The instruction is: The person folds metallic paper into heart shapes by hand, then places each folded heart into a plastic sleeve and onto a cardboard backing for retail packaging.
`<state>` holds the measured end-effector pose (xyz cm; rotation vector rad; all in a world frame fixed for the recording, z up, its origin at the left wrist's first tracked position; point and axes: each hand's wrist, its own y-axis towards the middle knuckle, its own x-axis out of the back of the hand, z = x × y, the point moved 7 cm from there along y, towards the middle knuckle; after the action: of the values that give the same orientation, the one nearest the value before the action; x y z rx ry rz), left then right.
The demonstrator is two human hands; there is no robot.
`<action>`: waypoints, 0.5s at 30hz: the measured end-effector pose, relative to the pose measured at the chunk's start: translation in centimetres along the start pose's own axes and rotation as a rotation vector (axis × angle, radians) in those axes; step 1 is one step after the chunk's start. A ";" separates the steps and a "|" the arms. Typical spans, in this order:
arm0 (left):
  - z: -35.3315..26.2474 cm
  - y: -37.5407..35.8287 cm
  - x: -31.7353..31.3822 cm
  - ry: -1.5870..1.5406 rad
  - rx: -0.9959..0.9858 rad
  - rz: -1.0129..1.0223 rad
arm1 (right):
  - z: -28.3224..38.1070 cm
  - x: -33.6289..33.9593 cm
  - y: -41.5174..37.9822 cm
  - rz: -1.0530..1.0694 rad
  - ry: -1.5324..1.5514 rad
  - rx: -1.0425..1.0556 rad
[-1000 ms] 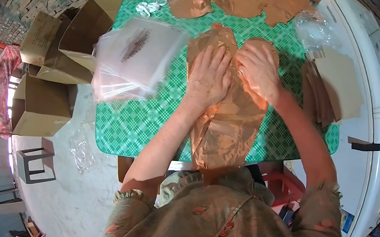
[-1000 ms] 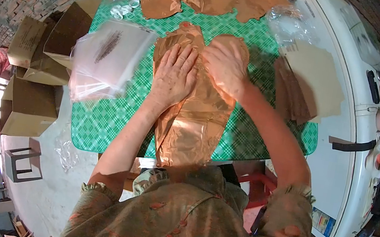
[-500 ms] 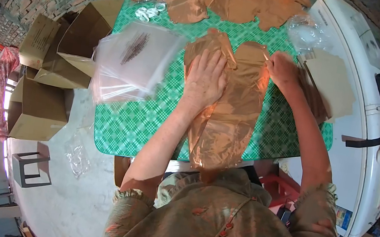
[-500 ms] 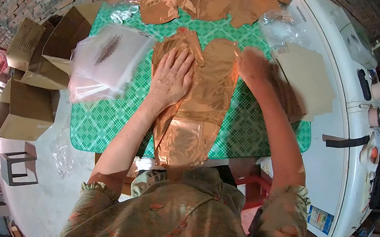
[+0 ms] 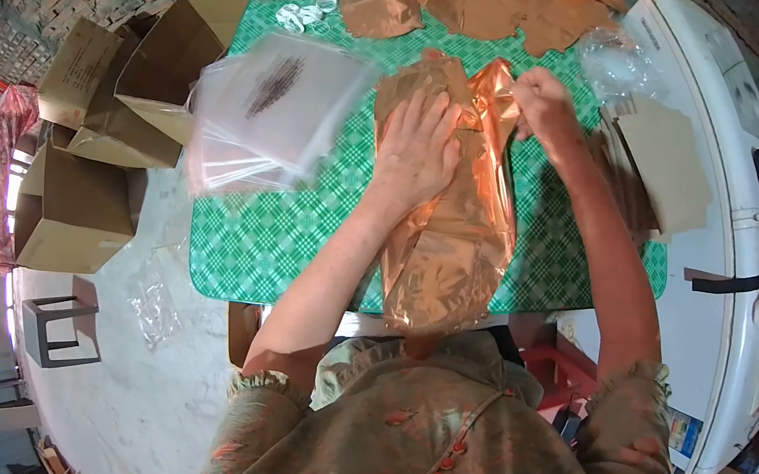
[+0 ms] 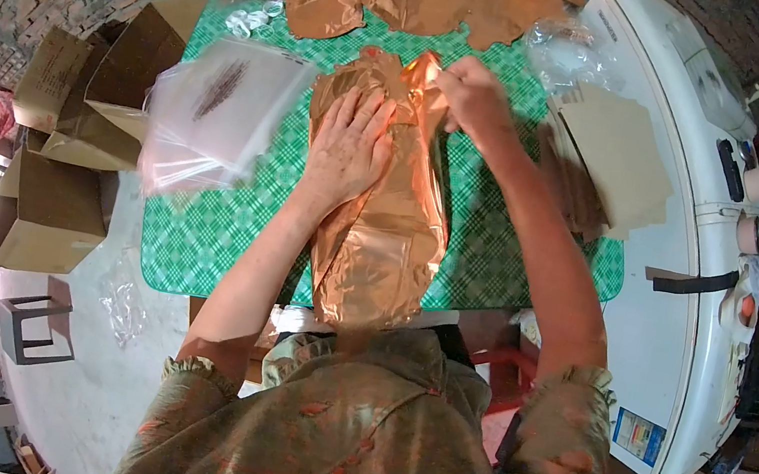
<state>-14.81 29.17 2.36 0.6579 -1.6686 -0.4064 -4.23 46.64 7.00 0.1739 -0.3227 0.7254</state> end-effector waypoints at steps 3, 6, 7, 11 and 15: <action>0.1 0.0 -0.1 0.002 0.008 0.021 | 2.0 -2.9 -0.6 0.071 -0.067 -0.028; 0.0 0.4 0.2 -0.026 0.048 0.166 | 2.4 -6.1 -1.6 0.155 0.148 -0.082; -0.1 0.7 0.5 -0.040 0.063 0.274 | 3.1 -6.2 -2.2 0.222 0.187 -0.070; -0.6 1.1 2.1 -0.189 -0.030 -0.037 | -1.7 -0.2 -0.4 -0.075 -0.197 0.239; -0.4 0.6 1.4 -0.116 -0.021 -0.012 | -5.3 1.0 -3.0 -0.088 -0.715 0.652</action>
<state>-14.67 28.83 3.87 0.6390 -1.7680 -0.4775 -0.24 46.48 2.23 1.0730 -0.7449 0.6414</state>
